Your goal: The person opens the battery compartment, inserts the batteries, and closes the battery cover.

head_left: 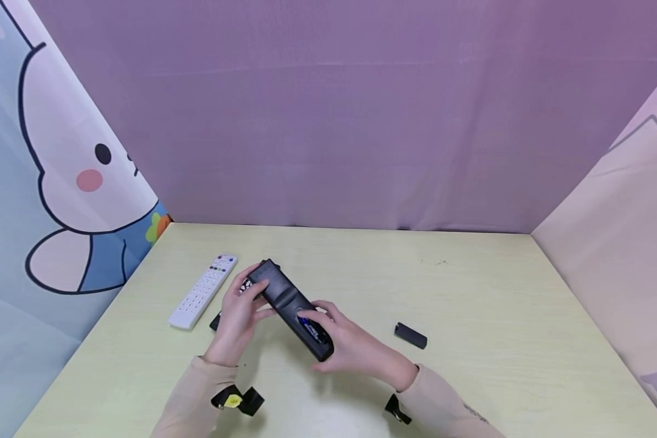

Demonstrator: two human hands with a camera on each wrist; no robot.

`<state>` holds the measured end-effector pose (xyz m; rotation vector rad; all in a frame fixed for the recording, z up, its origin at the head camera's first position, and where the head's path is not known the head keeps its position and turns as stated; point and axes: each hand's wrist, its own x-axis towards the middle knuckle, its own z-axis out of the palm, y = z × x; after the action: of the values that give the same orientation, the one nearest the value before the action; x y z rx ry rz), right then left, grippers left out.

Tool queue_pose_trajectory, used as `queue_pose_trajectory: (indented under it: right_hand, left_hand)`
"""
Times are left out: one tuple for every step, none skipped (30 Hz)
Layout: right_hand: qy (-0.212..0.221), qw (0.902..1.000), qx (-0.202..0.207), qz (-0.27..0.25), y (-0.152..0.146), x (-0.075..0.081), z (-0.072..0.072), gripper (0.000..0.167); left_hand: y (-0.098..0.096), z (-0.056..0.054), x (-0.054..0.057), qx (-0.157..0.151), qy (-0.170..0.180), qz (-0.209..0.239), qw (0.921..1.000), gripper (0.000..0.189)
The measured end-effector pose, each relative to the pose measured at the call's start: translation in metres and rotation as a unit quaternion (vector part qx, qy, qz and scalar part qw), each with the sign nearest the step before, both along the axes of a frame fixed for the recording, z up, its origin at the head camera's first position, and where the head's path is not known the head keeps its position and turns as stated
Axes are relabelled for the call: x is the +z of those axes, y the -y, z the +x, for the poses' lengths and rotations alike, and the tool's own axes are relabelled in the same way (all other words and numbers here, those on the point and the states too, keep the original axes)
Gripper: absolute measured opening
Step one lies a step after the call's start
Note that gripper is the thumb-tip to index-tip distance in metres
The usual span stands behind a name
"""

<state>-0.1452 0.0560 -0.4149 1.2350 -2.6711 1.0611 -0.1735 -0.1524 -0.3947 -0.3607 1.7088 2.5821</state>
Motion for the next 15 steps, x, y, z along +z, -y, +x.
queue_pose_trajectory:
  right_hand:
    - [0.003, 1.0, 0.001, 0.004, 0.0001, -0.0002, 0.0004, 0.081]
    - [0.003, 1.0, 0.002, 0.006, 0.0001, -0.0005, 0.0007, 0.081]
    - [0.003, 1.0, 0.002, 0.007, 0.0002, -0.0008, 0.0009, 0.08]
    - [0.001, 1.0, 0.001, 0.006, 0.0002, -0.0011, 0.0012, 0.079]
    - [-0.002, 1.0, 0.0, 0.005, 0.0003, -0.0016, 0.0013, 0.078]
    - [-0.007, 1.0, 0.0, 0.003, 0.0003, -0.0021, 0.0013, 0.077]
    - [-0.011, 0.9999, -0.001, 0.002, 0.0003, -0.0026, 0.0011, 0.076]
    - [-0.017, 0.9998, -0.002, 0.001, 0.0003, -0.003, 0.001, 0.076]
    - [-0.023, 0.9997, -0.003, 0.001, 0.0003, -0.0032, 0.0009, 0.075]
    - [-0.027, 0.9996, -0.003, -0.001, 0.0003, -0.0033, 0.0009, 0.075]
    - [-0.031, 0.9995, -0.004, -0.002, 0.0004, -0.0034, 0.0008, 0.075]
    - [-0.035, 0.9994, -0.005, -0.003, 0.0003, -0.0033, 0.001, 0.075]
    - [-0.038, 0.9993, -0.005, -0.004, 0.0003, -0.0031, 0.0012, 0.074]
    - [-0.041, 0.9991, -0.004, -0.004, 0.0004, -0.0031, 0.0014, 0.074]
    - [-0.045, 0.999, -0.002, -0.004, 0.0005, -0.003, 0.0015, 0.074]
  left_hand:
    - [0.0, -0.0001, -0.0001, 0.0, -0.001, 0.001, 1.0, 0.043]
    - [0.0, -0.0002, -0.0003, -0.001, -0.003, -0.001, 1.0, 0.043]
    - [0.0, -0.0004, -0.0005, -0.001, -0.005, -0.002, 1.0, 0.043]
    - [0.0, -0.0004, -0.0008, -0.003, -0.007, -0.002, 1.0, 0.043]
    - [-0.0001, -0.0003, -0.0008, -0.004, -0.008, -0.002, 1.0, 0.043]
    - [0.0, -0.0003, -0.0009, -0.004, -0.008, -0.003, 1.0, 0.043]
    - [0.0001, -0.0003, -0.001, -0.004, -0.006, -0.004, 1.0, 0.043]
    - [0.0001, 0.0, -0.0008, -0.004, -0.005, -0.004, 1.0, 0.043]
    - [0.0001, 0.0001, -0.0007, -0.003, -0.003, -0.003, 1.0, 0.042]
    - [0.0002, 0.0002, -0.0006, -0.003, -0.001, -0.002, 1.0, 0.042]
    - [0.0003, 0.0002, -0.0005, -0.002, 0.0, -0.001, 1.0, 0.041]
    - [0.0003, 0.0003, -0.0005, -0.002, 0.001, 0.0, 1.0, 0.041]
    - [0.0004, 0.0004, -0.0005, -0.001, 0.002, 0.0, 1.0, 0.041]
    - [0.0007, 0.0005, -0.0006, -0.002, 0.001, -0.001, 1.0, 0.042]
    - [0.0009, 0.0005, -0.0009, -0.001, 0.001, -0.001, 1.0, 0.043]
